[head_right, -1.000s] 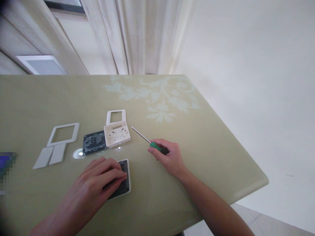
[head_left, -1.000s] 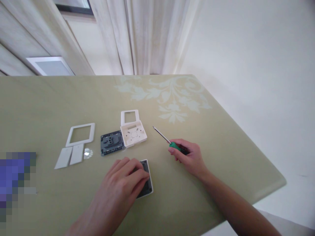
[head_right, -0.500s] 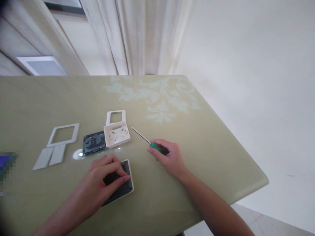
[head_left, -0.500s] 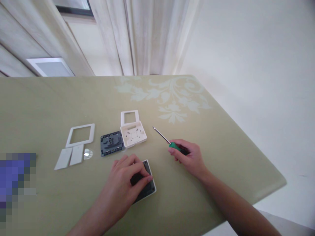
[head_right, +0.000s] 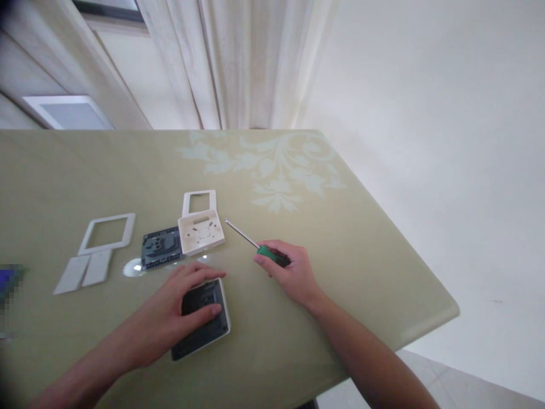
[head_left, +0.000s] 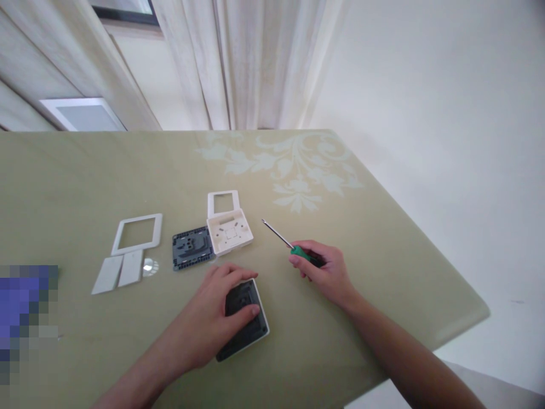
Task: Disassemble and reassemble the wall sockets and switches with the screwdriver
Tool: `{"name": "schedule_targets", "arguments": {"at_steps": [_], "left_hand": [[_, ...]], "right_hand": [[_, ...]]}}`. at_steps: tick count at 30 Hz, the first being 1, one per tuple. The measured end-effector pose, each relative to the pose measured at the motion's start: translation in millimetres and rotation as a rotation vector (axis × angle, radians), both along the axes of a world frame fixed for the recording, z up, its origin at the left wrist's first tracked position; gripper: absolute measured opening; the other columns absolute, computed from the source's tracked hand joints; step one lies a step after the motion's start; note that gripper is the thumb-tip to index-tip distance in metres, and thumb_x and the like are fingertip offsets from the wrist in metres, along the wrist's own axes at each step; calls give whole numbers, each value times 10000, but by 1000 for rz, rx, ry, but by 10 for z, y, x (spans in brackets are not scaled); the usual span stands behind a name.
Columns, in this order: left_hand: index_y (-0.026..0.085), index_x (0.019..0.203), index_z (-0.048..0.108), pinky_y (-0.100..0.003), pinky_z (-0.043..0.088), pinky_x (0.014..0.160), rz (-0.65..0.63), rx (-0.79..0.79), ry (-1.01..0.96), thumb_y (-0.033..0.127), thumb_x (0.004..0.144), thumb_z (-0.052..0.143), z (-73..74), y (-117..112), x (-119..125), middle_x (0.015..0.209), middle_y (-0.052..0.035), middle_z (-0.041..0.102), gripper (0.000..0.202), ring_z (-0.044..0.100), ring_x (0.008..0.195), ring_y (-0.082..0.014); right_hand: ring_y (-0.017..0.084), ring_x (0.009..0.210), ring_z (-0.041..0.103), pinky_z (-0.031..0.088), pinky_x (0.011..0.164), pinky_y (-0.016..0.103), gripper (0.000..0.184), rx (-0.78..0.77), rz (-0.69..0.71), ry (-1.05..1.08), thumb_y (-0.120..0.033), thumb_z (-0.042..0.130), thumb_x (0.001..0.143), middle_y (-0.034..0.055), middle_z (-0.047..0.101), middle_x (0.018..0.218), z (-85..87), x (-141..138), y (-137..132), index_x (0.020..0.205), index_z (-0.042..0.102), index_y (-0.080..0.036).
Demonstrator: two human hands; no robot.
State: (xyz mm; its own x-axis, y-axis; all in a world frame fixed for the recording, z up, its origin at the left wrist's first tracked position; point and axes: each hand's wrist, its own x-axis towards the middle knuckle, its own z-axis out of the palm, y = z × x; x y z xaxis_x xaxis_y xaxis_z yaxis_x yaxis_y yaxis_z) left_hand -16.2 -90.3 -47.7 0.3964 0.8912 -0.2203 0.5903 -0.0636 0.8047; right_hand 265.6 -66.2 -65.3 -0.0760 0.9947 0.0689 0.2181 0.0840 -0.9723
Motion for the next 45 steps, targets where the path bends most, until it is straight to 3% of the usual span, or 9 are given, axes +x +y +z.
{"name": "schedule_targets", "arguments": {"at_steps": [4, 8, 11, 14, 18, 21, 29, 45], "left_hand": [[293, 1289, 752, -531, 553, 1107, -155, -180, -15, 454, 869, 750, 50, 192, -15, 1288, -59, 727, 451, 679, 1219, -319], [281, 1281, 751, -541, 532, 1156, -183, -168, -26, 458, 824, 815, 66, 237, -25, 1334, -64, 734, 494, 666, 1294, -339], [315, 1372, 704, -565, 522, 1198, -80, -70, -55, 478, 870, 818, 27, 90, -105, 1433, -60, 716, 540, 655, 1367, -340], [388, 1487, 617, -589, 517, 1232, -27, 142, -53, 434, 929, 805, -72, -200, -235, 1520, -37, 680, 591, 625, 1438, -337], [450, 1663, 409, -571, 565, 1210, -72, 324, 40, 313, 872, 878, -270, -570, -357, 1630, -43, 603, 930, 615, 1464, -346], [422, 1699, 355, -537, 586, 1194, -54, 378, 79, 295, 924, 823, -378, -674, -374, 1647, -66, 584, 913, 621, 1462, -339], [414, 1701, 352, -532, 607, 1174, -58, 431, 70, 336, 936, 818, -394, -660, -382, 1630, -61, 607, 899, 640, 1443, -348], [406, 1693, 379, -512, 597, 1181, -47, 439, 56, 347, 942, 810, -398, -668, -371, 1629, -40, 611, 868, 634, 1436, -326]], "right_hand": [[113, 537, 619, 491, 512, 224, 276, 36, 44, -48, -410, 846, 931, -7, 710, 702, -28, 19, 30, 1075, 850, -175], [121, 586, 647, 499, 552, 235, 294, 146, 50, -156, -403, 772, 993, 12, 755, 793, 72, 73, 53, 1181, 822, -182], [127, 661, 693, 508, 608, 231, 306, 231, 118, -348, -376, 769, 1019, 12, 788, 861, 351, 157, 29, 1269, 777, -200], [164, 903, 785, 548, 800, 257, 226, 345, 383, -653, -338, 716, 1072, 52, 845, 1068, 770, 236, -55, 1252, 771, -213], [155, 726, 719, 431, 649, 301, 264, 458, 663, -1061, -343, 554, 1157, 10, 784, 899, 1279, 219, -220, 1308, 746, -243], [162, 677, 668, 339, 599, 339, 291, 497, 775, -1246, -315, 480, 1176, 7, 738, 844, 1483, 127, -306, 1274, 738, -221], [164, 695, 637, 233, 587, 365, 197, 435, 897, -1380, -247, 527, 1143, 2, 718, 841, 1568, -32, -329, 1217, 705, -207], [154, 680, 623, 239, 597, 362, 229, 464, 900, -1370, -270, 469, 1174, -9, 713, 833, 1632, -94, -306, 1215, 687, -211]]}}
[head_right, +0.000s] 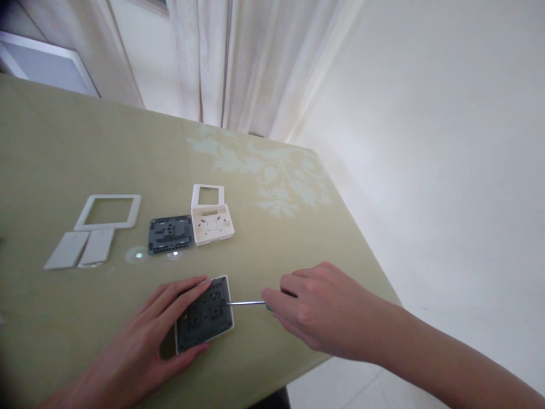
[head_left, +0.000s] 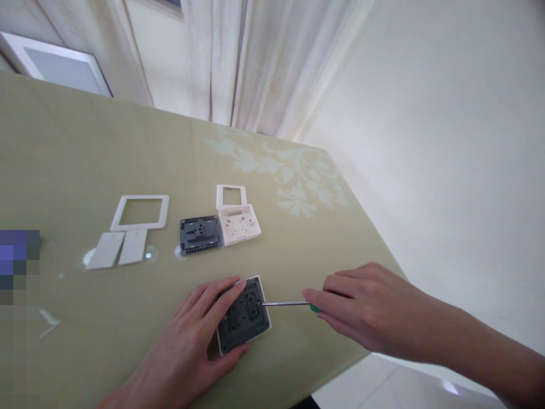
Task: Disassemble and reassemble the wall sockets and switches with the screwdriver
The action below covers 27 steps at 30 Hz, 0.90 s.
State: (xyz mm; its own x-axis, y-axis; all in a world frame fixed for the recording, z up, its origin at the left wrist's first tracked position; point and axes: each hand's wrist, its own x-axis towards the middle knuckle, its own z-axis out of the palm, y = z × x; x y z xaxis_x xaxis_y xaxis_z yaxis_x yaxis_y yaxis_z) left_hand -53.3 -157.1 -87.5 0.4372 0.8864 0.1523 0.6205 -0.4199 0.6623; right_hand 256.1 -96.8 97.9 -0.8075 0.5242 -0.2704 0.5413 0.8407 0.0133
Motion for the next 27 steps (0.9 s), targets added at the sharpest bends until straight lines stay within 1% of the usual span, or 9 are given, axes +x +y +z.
{"name": "schedule_targets", "arguments": {"at_steps": [8, 12, 15, 18, 20, 22, 24, 26, 27], "left_hand": [[404, 1693, 387, -528, 590, 1188, 10, -3, 1, 359, 936, 814, -27, -5, 8, 1636, -37, 608, 870, 635, 1433, -337], [391, 1684, 410, -514, 610, 1162, 7, 20, -4, 352, 923, 819, -13, -3, 6, 1609, -44, 634, 865, 658, 1405, -339], [386, 1680, 409, -513, 620, 1148, 6, 28, 3, 365, 929, 818, 8, 1, 6, 1599, -51, 640, 856, 663, 1398, -338], [379, 1679, 403, -523, 621, 1149, 11, 41, 5, 368, 929, 817, 13, 2, 10, 1594, -55, 642, 857, 664, 1396, -338], [374, 1676, 406, -522, 621, 1149, 9, 52, 4, 358, 927, 815, 9, 4, 12, 1590, -52, 645, 854, 665, 1395, -335], [368, 1672, 416, -517, 621, 1150, 9, 63, -1, 337, 914, 822, 3, 7, 13, 1585, -49, 651, 861, 666, 1395, -334], [359, 1668, 429, -513, 623, 1145, 10, 78, -9, 332, 903, 831, -5, 8, 12, 1575, -52, 660, 864, 673, 1387, -336], [355, 1668, 434, -520, 622, 1144, 17, 85, -7, 362, 913, 833, -16, 5, 12, 1574, -59, 662, 854, 677, 1382, -342], [355, 1671, 431, -525, 623, 1141, 18, 85, -4, 385, 921, 832, -21, 2, 13, 1574, -62, 662, 851, 678, 1379, -344]], "right_hand": [[156, 660, 606, 254, 581, 350, 161, -13, 8, -52, -248, 536, 1141, -8, 696, 823, -1, -10, 9, 1197, 682, -211], [178, 665, 578, 280, 557, 370, 149, 86, 113, -90, -146, 637, 1038, 29, 694, 858, 98, -137, -19, 1166, 710, -165], [224, 721, 565, 301, 546, 391, 69, 186, 224, -96, -164, 676, 965, 90, 712, 895, 192, -328, -69, 980, 743, -172], [255, 744, 540, 300, 532, 407, 160, 185, 360, -114, -235, 668, 949, 124, 718, 902, 268, -551, -93, 802, 724, -206], [245, 693, 510, 277, 507, 406, 239, 171, 407, -131, -315, 641, 996, 107, 682, 817, 302, -682, -77, 809, 740, -205], [224, 627, 480, 238, 478, 397, 255, 158, 412, -141, -372, 643, 1020, 79, 655, 751, 321, -782, -44, 894, 770, -191], [204, 567, 452, 194, 456, 391, 199, 133, 416, -162, -357, 691, 989, 57, 651, 711, 324, -845, -15, 924, 781, -192], [186, 509, 406, 149, 442, 384, 119, 101, 414, -202, -294, 748, 935, 43, 641, 666, 307, -874, -3, 850, 772, -213], [177, 485, 376, 128, 441, 378, 135, 86, 396, -224, -273, 772, 915, 38, 629, 640, 293, -879, -4, 791, 755, -225]]}}
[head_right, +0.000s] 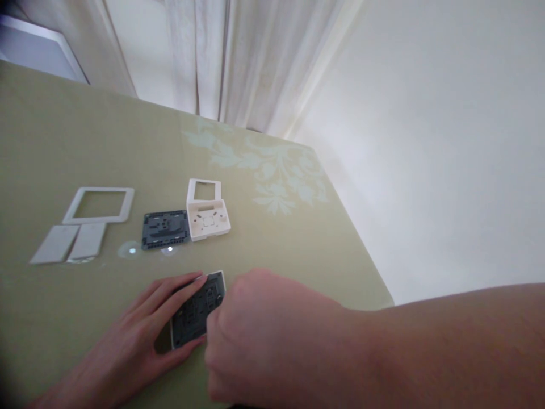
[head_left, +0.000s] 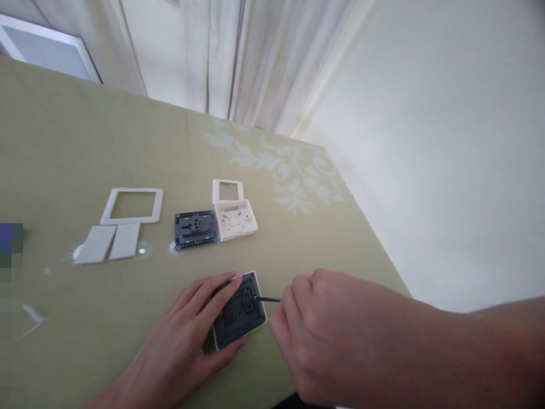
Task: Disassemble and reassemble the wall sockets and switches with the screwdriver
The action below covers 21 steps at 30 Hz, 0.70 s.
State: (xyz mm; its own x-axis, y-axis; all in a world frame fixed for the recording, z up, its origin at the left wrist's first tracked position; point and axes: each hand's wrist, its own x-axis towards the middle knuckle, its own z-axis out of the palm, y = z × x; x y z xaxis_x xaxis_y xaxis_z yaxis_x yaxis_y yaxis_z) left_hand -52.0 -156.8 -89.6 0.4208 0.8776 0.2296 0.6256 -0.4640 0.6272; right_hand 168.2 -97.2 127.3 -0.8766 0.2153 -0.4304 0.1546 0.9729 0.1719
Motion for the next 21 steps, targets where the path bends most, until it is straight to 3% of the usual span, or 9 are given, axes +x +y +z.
{"name": "schedule_targets", "arguments": {"at_steps": [4, 7, 11, 13, 18, 21], "left_hand": [[362, 1684, 404, -531, 630, 1126, -9, -1, 2, 401, 931, 826, -14, -6, 5, 1575, -62, 660, 864, 675, 1378, -346], [357, 1670, 425, -523, 627, 1128, 1, 7, -10, 400, 924, 835, -18, -8, 3, 1570, -64, 665, 853, 681, 1368, -350], [349, 1659, 445, -539, 613, 1144, 2, 8, -16, 405, 888, 876, -37, -13, -7, 1588, -75, 651, 886, 666, 1384, -373], [353, 1667, 434, -541, 610, 1148, -1, 7, -18, 390, 871, 891, -47, -17, -7, 1590, -75, 650, 918, 664, 1387, -376], [352, 1670, 415, -536, 622, 1133, 8, 14, -7, 421, 898, 874, -52, -30, -1, 1569, -70, 666, 900, 679, 1365, -357], [339, 1651, 440, -520, 627, 1130, 1, 37, -4, 423, 893, 881, -40, -27, -4, 1568, -70, 667, 881, 674, 1371, -352]], "right_hand": [[164, 474, 342, 119, 456, 364, 261, 26, -134, -62, -288, 865, 847, 36, 576, 584, -69, -3, -15, 668, 681, -243], [201, 561, 420, 184, 472, 380, 175, 179, -171, -35, -276, 867, 808, 54, 589, 668, -92, -40, -15, 769, 701, -237], [240, 636, 487, 220, 464, 400, 111, 260, -88, 66, -294, 729, 902, 70, 618, 815, -56, -133, -22, 974, 709, -211], [241, 623, 488, 224, 460, 401, 90, 256, -39, 65, -282, 658, 944, 73, 611, 799, -25, -166, -33, 950, 705, -206], [221, 565, 385, 176, 463, 395, 259, 223, -15, -4, -344, 627, 982, 55, 518, 651, 10, -180, -48, 766, 689, -216], [214, 573, 425, 155, 449, 385, 224, 222, -30, 35, -352, 622, 996, 57, 561, 737, 21, -195, -37, 855, 718, -206]]}}
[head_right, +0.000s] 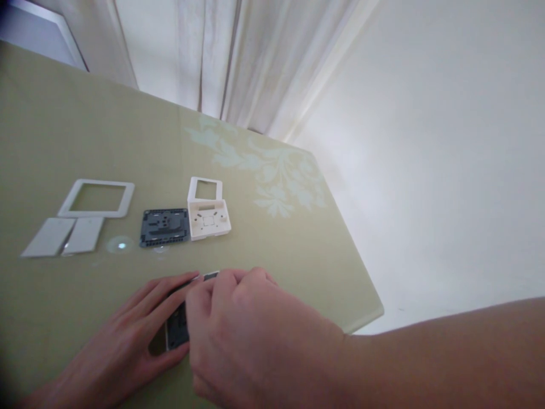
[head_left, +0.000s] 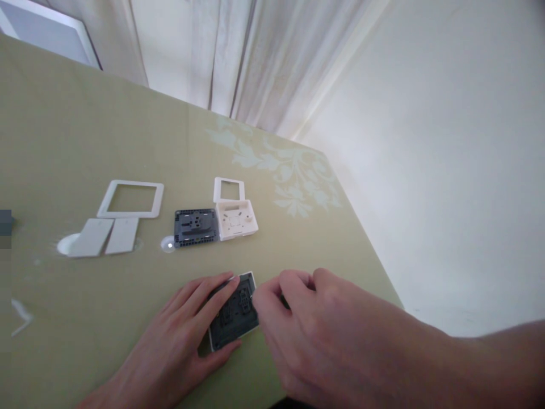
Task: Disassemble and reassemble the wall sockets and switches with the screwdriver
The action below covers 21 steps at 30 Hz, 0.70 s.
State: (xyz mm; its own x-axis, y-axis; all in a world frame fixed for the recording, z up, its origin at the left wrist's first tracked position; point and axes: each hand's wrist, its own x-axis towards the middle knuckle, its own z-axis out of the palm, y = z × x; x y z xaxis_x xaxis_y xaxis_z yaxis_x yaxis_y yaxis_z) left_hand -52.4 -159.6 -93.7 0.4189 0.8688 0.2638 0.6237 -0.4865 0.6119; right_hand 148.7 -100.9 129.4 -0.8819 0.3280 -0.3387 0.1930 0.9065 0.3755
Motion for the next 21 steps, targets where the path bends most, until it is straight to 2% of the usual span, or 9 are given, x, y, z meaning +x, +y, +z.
{"name": "schedule_targets", "arguments": {"at_steps": [3, 7, 11, 13, 16, 18, 21], "left_hand": [[325, 1645, 443, -500, 633, 1125, -2, 35, -2, 412, 886, 885, 20, 16, -4, 1559, -66, 677, 883, 684, 1359, -339], [314, 1642, 456, -488, 643, 1111, 0, 43, -1, 402, 872, 891, 38, 33, -5, 1540, -69, 694, 889, 706, 1330, -333], [323, 1640, 474, -481, 641, 1111, 5, 40, -14, 415, 899, 863, 30, 27, 0, 1547, -63, 693, 841, 706, 1339, -335], [331, 1641, 473, -475, 634, 1120, 9, 40, -24, 406, 905, 855, 25, 21, 3, 1554, -57, 691, 832, 703, 1344, -332], [336, 1643, 470, -471, 629, 1124, 15, 33, -28, 412, 900, 861, 20, 16, 5, 1549, -54, 692, 843, 701, 1345, -328], [333, 1644, 471, -474, 632, 1120, 13, 30, -22, 425, 892, 871, 18, 16, 4, 1544, -55, 694, 857, 700, 1342, -330], [329, 1649, 470, -479, 638, 1108, 15, 34, -14, 436, 888, 876, 16, 20, 1, 1538, -55, 697, 869, 706, 1327, -334]], "right_hand": [[202, 573, 458, 188, 441, 382, 190, -35, 61, -16, -313, 589, 1010, 63, 608, 808, 48, -31, 20, 926, 710, -193], [207, 597, 447, 211, 460, 377, 267, -90, 115, -96, -325, 585, 1020, 56, 580, 740, 121, -49, 37, 788, 643, -205], [209, 639, 476, 221, 467, 369, 178, -70, 46, -44, -294, 566, 1053, 47, 610, 813, 128, -39, 38, 962, 682, -195], [207, 627, 474, 227, 465, 373, 219, -68, 61, -15, -297, 502, 1083, 42, 599, 820, 126, -36, 41, 995, 676, -196], [208, 595, 464, 224, 462, 378, 326, -30, 111, -30, -306, 423, 1101, 52, 586, 764, 136, -30, 50, 942, 681, -182], [203, 563, 446, 211, 461, 379, 315, 14, 110, -50, -282, 445, 1084, 47, 572, 714, 139, -22, 56, 902, 681, -177], [191, 548, 424, 193, 459, 376, 271, -8, 97, -62, -261, 509, 1055, 30, 542, 682, 129, -7, 61, 847, 665, -182]]}}
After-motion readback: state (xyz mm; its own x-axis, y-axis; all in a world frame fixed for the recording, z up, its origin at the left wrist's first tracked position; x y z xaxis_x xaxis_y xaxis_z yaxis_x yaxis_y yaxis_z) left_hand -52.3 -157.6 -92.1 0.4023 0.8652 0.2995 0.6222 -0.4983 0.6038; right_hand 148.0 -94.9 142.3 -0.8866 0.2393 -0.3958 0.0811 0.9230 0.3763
